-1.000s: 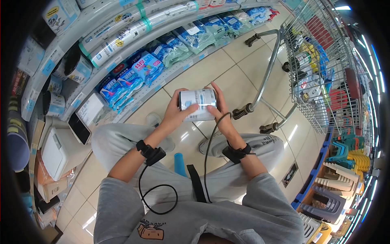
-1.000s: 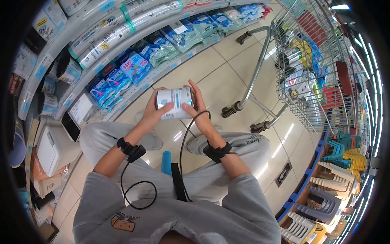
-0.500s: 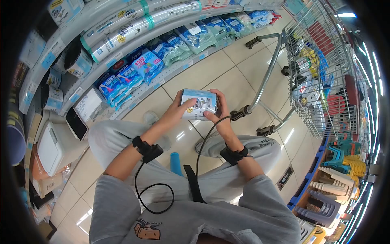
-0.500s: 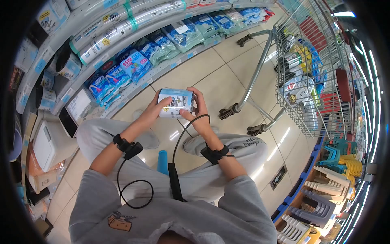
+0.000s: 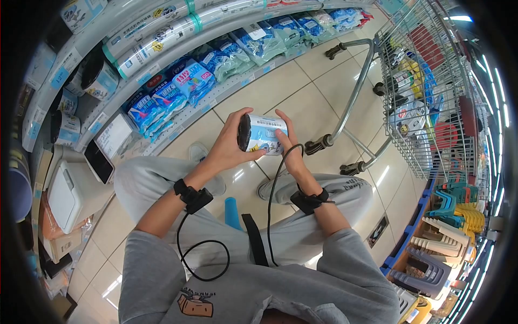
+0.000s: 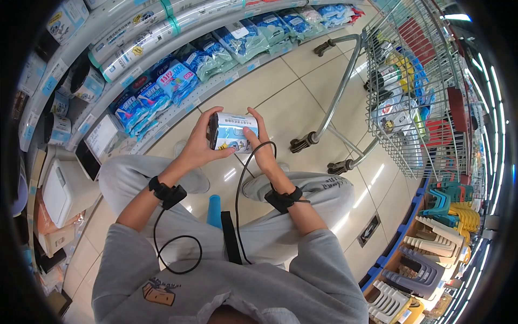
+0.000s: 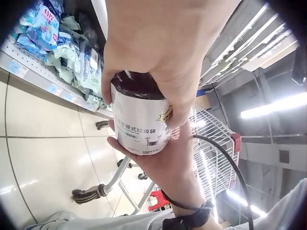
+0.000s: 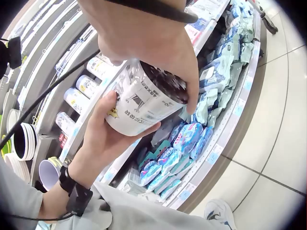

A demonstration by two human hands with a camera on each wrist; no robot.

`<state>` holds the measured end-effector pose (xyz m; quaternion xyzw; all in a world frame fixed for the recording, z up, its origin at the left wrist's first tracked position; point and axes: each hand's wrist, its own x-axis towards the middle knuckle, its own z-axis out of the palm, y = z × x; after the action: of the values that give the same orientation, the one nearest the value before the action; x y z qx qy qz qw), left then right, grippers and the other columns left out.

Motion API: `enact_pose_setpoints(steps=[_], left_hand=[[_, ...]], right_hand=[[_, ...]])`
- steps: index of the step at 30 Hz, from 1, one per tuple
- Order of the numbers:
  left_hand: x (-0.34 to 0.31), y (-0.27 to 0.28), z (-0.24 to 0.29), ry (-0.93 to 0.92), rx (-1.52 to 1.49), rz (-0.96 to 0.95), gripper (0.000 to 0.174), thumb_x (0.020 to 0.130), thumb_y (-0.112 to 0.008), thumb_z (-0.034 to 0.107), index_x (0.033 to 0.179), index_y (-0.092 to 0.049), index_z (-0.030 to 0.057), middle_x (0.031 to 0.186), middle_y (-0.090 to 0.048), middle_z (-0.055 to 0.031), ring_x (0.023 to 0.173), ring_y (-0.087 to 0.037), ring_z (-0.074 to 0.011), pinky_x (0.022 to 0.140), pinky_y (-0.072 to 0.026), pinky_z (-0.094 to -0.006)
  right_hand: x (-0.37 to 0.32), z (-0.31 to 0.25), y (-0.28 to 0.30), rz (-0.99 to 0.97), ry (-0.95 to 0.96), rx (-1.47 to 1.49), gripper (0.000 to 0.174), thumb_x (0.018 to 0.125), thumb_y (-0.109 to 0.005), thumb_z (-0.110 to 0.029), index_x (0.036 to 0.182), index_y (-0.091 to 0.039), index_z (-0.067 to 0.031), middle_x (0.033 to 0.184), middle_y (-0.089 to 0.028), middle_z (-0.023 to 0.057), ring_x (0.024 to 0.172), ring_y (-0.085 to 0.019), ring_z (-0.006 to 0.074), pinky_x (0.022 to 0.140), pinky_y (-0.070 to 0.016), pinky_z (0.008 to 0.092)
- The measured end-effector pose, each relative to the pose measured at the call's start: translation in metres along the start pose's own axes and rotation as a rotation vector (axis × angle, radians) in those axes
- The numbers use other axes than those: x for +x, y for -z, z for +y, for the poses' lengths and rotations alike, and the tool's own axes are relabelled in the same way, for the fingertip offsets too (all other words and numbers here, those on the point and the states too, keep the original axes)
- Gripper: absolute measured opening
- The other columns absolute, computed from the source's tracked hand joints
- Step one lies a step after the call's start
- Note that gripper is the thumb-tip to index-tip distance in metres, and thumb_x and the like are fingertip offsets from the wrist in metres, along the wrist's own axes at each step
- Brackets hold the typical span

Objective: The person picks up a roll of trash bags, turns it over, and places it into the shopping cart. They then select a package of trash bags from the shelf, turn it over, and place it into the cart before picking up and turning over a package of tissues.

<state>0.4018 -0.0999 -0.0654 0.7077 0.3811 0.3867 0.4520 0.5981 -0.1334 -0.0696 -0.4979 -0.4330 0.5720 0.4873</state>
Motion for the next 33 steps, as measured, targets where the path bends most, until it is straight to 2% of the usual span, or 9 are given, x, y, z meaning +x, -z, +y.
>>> enact_pose_setpoints(steps=[6,13,15,19,21,22,25,30,33], left_hand=[[0.0,-0.001,0.0,-0.037,-0.003,-0.008,0.089,0.062,-0.086,0.02,0.134,-0.037,0.0062,0.123,-0.046,-0.0135,0.116,-0.049,-0.0264,0.098,-0.0413,-0.0359],[-0.001,-0.001,-0.003,-0.015,0.005,-0.037,0.088,0.062,-0.085,0.021,0.133,-0.036,0.0055,0.123,-0.044,-0.0144,0.117,-0.048,-0.0257,0.099,-0.0408,-0.0353],[-0.002,-0.001,-0.002,-0.029,0.031,-0.025,0.09,0.064,-0.084,0.021,0.136,-0.033,0.0056,0.126,-0.044,-0.0154,0.118,-0.047,-0.0266,0.099,-0.0405,-0.0359],[-0.003,-0.007,-0.007,0.019,-0.091,0.074,0.094,0.066,-0.083,0.021,0.141,-0.028,0.0071,0.127,-0.044,-0.0159,0.118,-0.049,-0.0278,0.1,-0.0401,-0.0369],[-0.002,-0.003,-0.004,0.052,-0.172,0.038,0.098,0.068,-0.082,0.02,0.145,-0.022,0.0097,0.128,-0.046,-0.0153,0.117,-0.05,-0.0279,0.101,-0.04,-0.0376],[-0.001,0.0,-0.002,0.049,-0.17,0.038,0.098,0.068,-0.082,0.02,0.145,-0.022,0.0097,0.128,-0.046,-0.0153,0.117,-0.05,-0.0279,0.101,-0.04,-0.0376],[0.002,0.01,0.006,0.093,-0.363,0.004,0.102,0.067,-0.082,0.02,0.148,-0.021,0.0114,0.133,-0.045,-0.0147,0.118,-0.051,-0.0263,0.102,-0.0392,-0.0371],[0.011,0.027,0.009,0.015,-0.503,-0.398,0.099,0.065,-0.083,0.016,0.147,-0.029,0.0123,0.137,-0.047,-0.0127,0.121,-0.05,-0.0217,0.102,-0.0394,-0.0349],[0.007,0.024,0.014,0.108,-0.571,-0.383,0.097,0.067,-0.082,0.022,0.147,-0.029,0.0105,0.138,-0.047,-0.0141,0.126,-0.047,-0.0243,0.106,-0.0352,-0.0385]], right_hand=[[0.0,-0.011,-0.001,-0.048,0.05,-0.169,0.063,0.085,-0.06,-0.015,0.143,-0.036,-0.0129,0.126,-0.046,0.0126,0.118,-0.046,0.0233,0.102,-0.0372,0.0323],[-0.002,-0.011,0.001,-0.133,0.086,-0.075,0.071,0.073,-0.055,0.0,0.141,-0.039,-0.0129,0.127,-0.046,0.0112,0.119,-0.046,0.022,0.103,-0.0365,0.0316],[-0.003,-0.012,-0.001,-0.155,0.078,-0.053,0.076,0.069,-0.054,-0.005,0.143,-0.037,-0.0095,0.134,-0.044,0.0127,0.127,-0.042,0.0239,0.109,-0.0304,0.0339],[-0.007,-0.019,-0.01,-0.11,0.089,-0.102,0.072,0.074,-0.059,-0.011,0.143,-0.039,-0.0096,0.133,-0.045,0.0125,0.126,-0.042,0.0237,0.109,-0.0305,0.0337],[-0.005,-0.014,-0.01,-0.079,0.148,-0.158,0.058,0.086,-0.057,-0.015,0.142,-0.042,-0.0113,0.125,-0.048,0.0101,0.117,-0.048,0.0205,0.102,-0.0374,0.0315],[-0.003,-0.009,-0.006,-0.078,0.151,-0.157,0.058,0.086,-0.057,-0.015,0.142,-0.042,-0.0113,0.125,-0.048,0.0101,0.117,-0.048,0.0205,0.102,-0.0374,0.0315],[0.007,-0.001,0.006,-0.145,0.021,0.163,0.056,0.094,-0.049,-0.04,0.14,-0.044,-0.0077,0.12,-0.052,0.01,0.114,-0.05,0.02,0.097,-0.0405,0.0304],[-0.001,-0.012,0.004,-0.361,-0.281,0.195,0.067,0.092,-0.053,-0.044,0.142,-0.037,-0.0019,0.127,-0.051,0.0131,0.116,-0.053,0.02,0.097,-0.0422,0.0307],[-0.011,-0.018,0.001,-0.513,-0.44,0.2,0.083,0.088,-0.062,-0.042,0.148,-0.025,0.0014,0.132,-0.05,0.0156,0.121,-0.051,0.0208,0.098,-0.0423,0.031]])
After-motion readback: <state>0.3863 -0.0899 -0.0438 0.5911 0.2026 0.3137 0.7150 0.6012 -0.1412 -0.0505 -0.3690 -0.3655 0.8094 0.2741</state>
